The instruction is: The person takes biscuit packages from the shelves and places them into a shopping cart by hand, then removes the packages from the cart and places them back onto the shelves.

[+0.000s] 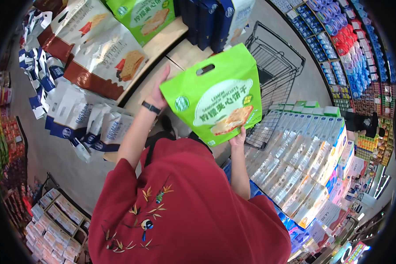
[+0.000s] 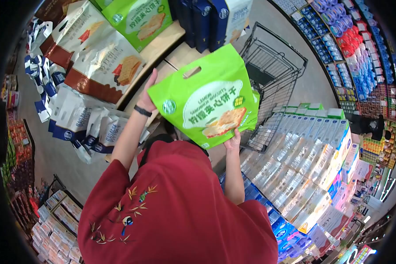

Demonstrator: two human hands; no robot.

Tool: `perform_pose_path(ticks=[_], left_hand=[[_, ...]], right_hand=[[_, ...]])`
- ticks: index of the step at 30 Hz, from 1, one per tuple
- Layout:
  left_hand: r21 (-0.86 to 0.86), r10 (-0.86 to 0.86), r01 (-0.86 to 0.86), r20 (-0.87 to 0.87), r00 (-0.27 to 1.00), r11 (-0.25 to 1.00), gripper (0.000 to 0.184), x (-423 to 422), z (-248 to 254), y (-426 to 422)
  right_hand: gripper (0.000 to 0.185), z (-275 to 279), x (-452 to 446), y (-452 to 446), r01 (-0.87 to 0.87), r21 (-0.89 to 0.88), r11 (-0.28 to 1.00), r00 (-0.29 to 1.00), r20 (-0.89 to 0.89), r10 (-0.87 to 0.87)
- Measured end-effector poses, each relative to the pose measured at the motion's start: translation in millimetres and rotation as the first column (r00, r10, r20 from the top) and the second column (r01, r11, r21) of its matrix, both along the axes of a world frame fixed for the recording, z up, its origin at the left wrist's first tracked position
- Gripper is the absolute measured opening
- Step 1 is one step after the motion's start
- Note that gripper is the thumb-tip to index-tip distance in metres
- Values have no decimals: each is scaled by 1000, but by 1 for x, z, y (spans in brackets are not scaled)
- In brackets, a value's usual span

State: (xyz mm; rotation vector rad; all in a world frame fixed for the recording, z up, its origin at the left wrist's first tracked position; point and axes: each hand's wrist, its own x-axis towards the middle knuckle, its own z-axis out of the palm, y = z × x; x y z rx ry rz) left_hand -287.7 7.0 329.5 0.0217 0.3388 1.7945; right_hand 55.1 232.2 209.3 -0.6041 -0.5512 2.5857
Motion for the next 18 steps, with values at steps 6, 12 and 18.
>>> perform_pose_path(ticks=[6, 12, 18], left_hand=[[-76, 46, -65, -235, 971, 995, 67, -27, 1, -60], [-214, 143, -218, -316, 938, 952, 52, -63, 35, -98], [-350, -66, -165, -564, 823, 922, 32, -85, 80, -121]], right_hand=[[81, -13, -77, -38, -16, -14, 1000, 995, 95, 17], [79, -9, -139, -61, -80, -101, 992, 996, 37, 84], [72, -9, -178, -42, -206, -61, 977, 979, -8, 206]])
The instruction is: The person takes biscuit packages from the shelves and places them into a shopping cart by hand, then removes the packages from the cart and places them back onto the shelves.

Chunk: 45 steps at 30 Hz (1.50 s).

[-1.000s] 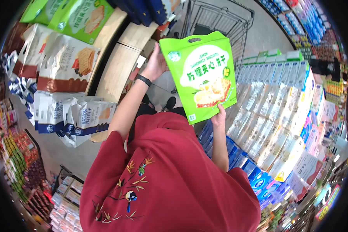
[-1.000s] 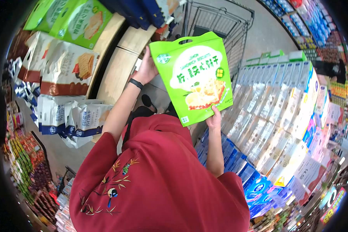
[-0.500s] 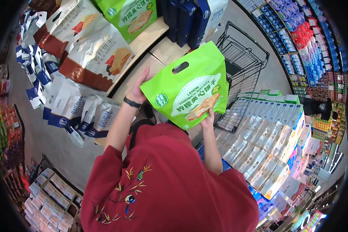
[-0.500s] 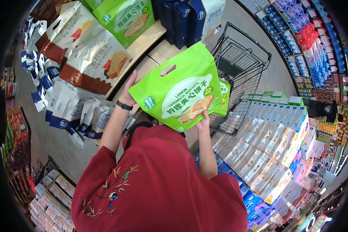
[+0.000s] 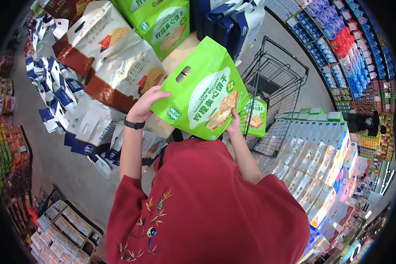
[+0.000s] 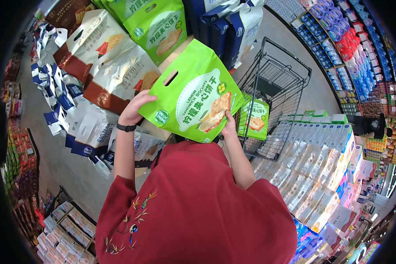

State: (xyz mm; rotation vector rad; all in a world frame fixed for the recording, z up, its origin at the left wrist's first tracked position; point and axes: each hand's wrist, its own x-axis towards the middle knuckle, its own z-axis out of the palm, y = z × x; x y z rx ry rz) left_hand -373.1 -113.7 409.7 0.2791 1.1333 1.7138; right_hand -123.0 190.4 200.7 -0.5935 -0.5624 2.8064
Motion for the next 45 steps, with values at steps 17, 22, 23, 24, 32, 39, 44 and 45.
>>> perform_pose_path(ticks=[17, 22, 23, 24, 32, 39, 44, 45], left_hand=[[-380, -17, -540, -829, 559, 751, 32, -97, 68, 99], [-451, -267, -663, -892, 366, 598, 31, -118, 110, 140], [-452, -279, -673, -892, 356, 586, 31, -123, 109, 144], [-453, -289, -684, -892, 348, 572, 32, -128, 109, 145], [-476, -314, -765, -876, 367, 434, 32, -160, 94, 150], [-500, -386, -760, -853, 350, 415, 35, -194, 84, 169], [-503, -405, -785, -843, 353, 362, 37, -219, 69, 168], [-477, -392, -793, -859, 329, 378, 36, -222, 66, 168]], right_hand=[[61, -24, -187, 99, -348, -28, 937, 933, -115, 342], [51, -14, -245, 116, -506, 24, 862, 857, -96, 506], [49, -23, -258, 117, -527, 8, 850, 847, -85, 525], [47, -36, -271, 115, -550, -7, 835, 833, -72, 548], [52, -45, -341, 89, -502, -40, 864, 863, 34, 503], [55, -57, -365, 92, -422, -49, 905, 902, 78, 425], [56, -65, -383, 80, -429, 115, 896, 878, 286, 384], [57, -63, -384, 77, -423, 139, 895, 879, 304, 368]])
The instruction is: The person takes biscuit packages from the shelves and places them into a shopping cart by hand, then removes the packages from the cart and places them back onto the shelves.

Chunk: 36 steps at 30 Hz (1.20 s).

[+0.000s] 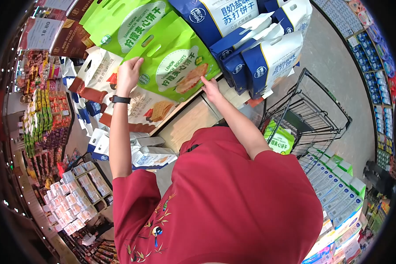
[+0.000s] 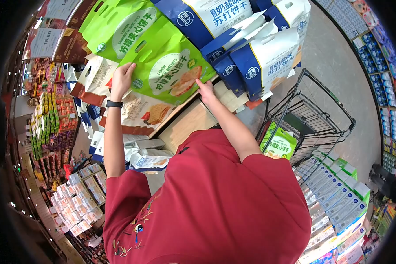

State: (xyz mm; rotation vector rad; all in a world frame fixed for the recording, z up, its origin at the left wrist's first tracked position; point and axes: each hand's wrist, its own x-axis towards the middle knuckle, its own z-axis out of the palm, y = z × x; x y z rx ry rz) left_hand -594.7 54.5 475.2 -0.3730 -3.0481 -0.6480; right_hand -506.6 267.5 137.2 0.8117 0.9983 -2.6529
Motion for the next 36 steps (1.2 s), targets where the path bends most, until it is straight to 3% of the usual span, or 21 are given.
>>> perform_pose_path(ticks=[3, 5, 7, 12, 13, 16, 19, 22, 23, 26, 28, 31, 36], left_hand=[[-6, -22, 21, -81, 996, 1000, 33, -5, -4, 1], [-108, -34, 18, -140, 990, 994, 33, -4, -2, 5], [-129, -16, 1, -121, 992, 992, 33, -5, -5, 1], [-177, 41, -54, -79, 996, 983, 33, -3, -5, -4], [-157, 40, -54, -91, 995, 986, 33, -1, -4, -5], [-123, 26, -46, -159, 987, 991, 37, 7, -5, -6], [-90, 66, -85, -195, 979, 992, 50, 17, -8, -4], [54, -8, 36, -443, 896, 998, 55, 27, -29, -24], [81, 26, 9, -420, 907, 997, 61, 31, -33, -33], [41, 143, -138, -222, 965, 990, 57, 42, -32, -49], [-45, 83, -98, -253, 964, 994, 49, 36, -36, -58], [-150, 33, -74, -263, 964, 986, 44, 29, -27, -53], [7, 50, -50, -304, 951, 999, 42, 20, -46, -65]], right_hand=[[52, 6, -2, -8, 32, 123, 992, 999, 18, -35], [50, 11, -5, -13, 36, 414, 910, 995, 68, -70], [50, 14, -7, -17, 24, 668, 744, 988, 97, -119], [49, -5, -12, -24, -95, 847, 523, 981, 170, -97], [48, -6, -12, -25, -108, 872, 477, 980, 175, -98], [44, -19, -8, -21, -274, 825, 495, 960, 263, 94], [40, -25, 13, -15, -350, 584, 733, 936, 259, 240], [33, -35, 59, 3, -348, 542, 765, 936, 251, 247], [33, -49, 78, 9, -324, 517, 792, 941, 266, 211], [31, -77, 145, 39, -284, 496, 821, 933, 340, 117], [27, -68, 191, 59, -269, 534, 802, 911, 412, 32], [23, -86, 259, 88, -293, 717, 632, 892, 443, -90], [26, -67, 359, 103, -147, 940, 309, 936, 234, -265]])
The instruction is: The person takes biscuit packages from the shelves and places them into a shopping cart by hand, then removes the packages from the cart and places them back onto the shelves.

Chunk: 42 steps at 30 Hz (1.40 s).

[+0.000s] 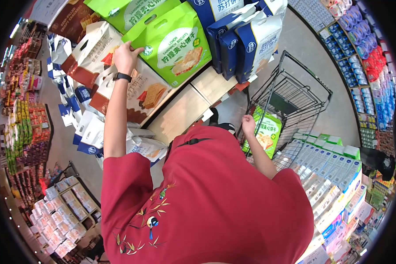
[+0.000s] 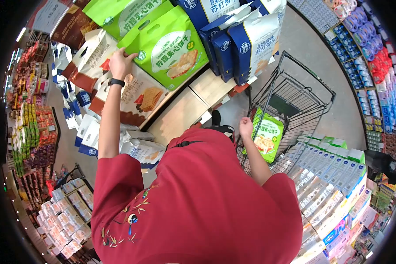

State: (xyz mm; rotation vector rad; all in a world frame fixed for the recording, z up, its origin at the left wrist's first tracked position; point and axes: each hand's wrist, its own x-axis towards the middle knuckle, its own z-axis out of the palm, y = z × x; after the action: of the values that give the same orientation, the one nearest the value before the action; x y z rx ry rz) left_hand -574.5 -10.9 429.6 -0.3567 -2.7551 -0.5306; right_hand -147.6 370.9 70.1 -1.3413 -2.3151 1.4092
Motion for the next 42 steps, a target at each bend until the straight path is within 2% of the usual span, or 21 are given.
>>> perform_pose_path(ticks=[2, 3, 6, 8, 10, 12, 13, 14, 17, 19, 20, 21, 22, 23, 26, 29, 32, 37, 38, 40, 42], left_hand=[[10, -2, 2, -38, 999, 1000, 43, 5, -3, -4], [4, -11, 12, -90, 996, 1000, 44, 9, -7, -7], [43, 1, 9, -241, 970, 999, 56, 41, -4, -1], [76, 39, -9, -404, 914, 997, 62, 68, -3, 4], [148, 4, 65, -422, 907, 987, 61, 95, -13, 6], [208, -25, 133, -453, 891, 969, 57, 135, -34, 11], [224, -84, 193, -417, 905, 955, 56, 163, -49, 13], [263, -147, 236, -319, 936, 935, 55, 185, -78, 14], [347, -328, 351, -127, 936, 869, 46, 277, -158, 13], [481, -373, 231, 224, 900, 846, 39, 348, -204, 3], [565, -471, 245, 298, 830, 788, 31, 378, -210, -4], [550, -527, 292, 336, 780, 783, 28, 404, -256, -20], [592, -577, 230, 501, 645, 772, 27, 428, -273, -33], [568, -572, 190, 630, 525, 801, 27, 451, -287, -46], [452, -499, 220, 821, 277, 865, 29, 487, -332, -80], [374, -365, 83, 791, 491, 924, 31, 499, -308, -81], [357, -260, -40, 748, 611, 933, 32, 514, -296, -58], [428, -394, 54, 767, 507, 902, 48, 568, -315, 1], [443, -413, 62, 764, 495, 894, 54, 581, -323, 12], [351, -361, 116, 795, 487, 929, 62, 599, -317, 41], [238, -244, 65, 887, 392, 969, 74, 615, -294, 76]], right_hand=[[27, 16, 32, -4, 88, 112, 990, 995, -52, -82], [28, 38, 48, -12, 73, 312, 947, 997, -15, -72], [29, 53, 99, -30, 139, 542, 829, 978, 54, -199], [39, 32, 148, -38, 80, 581, 810, 959, 176, -220], [57, 27, 199, -55, 60, 265, 962, 903, 396, -165], [80, -2, 254, -68, -49, -1, 999, 886, 461, 44], [90, -7, 278, -85, 4, -151, 989, 888, 456, 66], [80, -11, 296, -84, -262, -119, 958, 781, 556, 283], [73, 0, 292, -108, -359, 56, 932, 697, 680, 227], [72, -4, 292, -109, -343, 63, 937, 682, 702, 203], [71, -6, 290, -107, -336, 32, 941, 678, 701, 218], [71, -5, 288, -105, -328, 4, 945, 677, 698, 232], [71, -3, 287, -105, -321, -24, 947, 676, 694, 247], [70, 2, 286, -104, -324, -41, 945, 683, 682, 263], [68, 2, 287, -101, -369, -41, 929, 710, 632, 310], [68, -2, 283, -98, -413, -59, 909, 730, 576, 369], [66, -4, 281, -96, -458, -96, 884, 738, 512, 438], [59, -17, 283, -99, -575, -72, 815, 762, 315, 566], [51, -26, 285, -102, -571, -66, 818, 773, 292, 563], [44, -5, 278, -109, -598, -159, 785, 764, 184, 619], [37, -18, 282, -126, -600, -146, 787, 765, 181, 617]])
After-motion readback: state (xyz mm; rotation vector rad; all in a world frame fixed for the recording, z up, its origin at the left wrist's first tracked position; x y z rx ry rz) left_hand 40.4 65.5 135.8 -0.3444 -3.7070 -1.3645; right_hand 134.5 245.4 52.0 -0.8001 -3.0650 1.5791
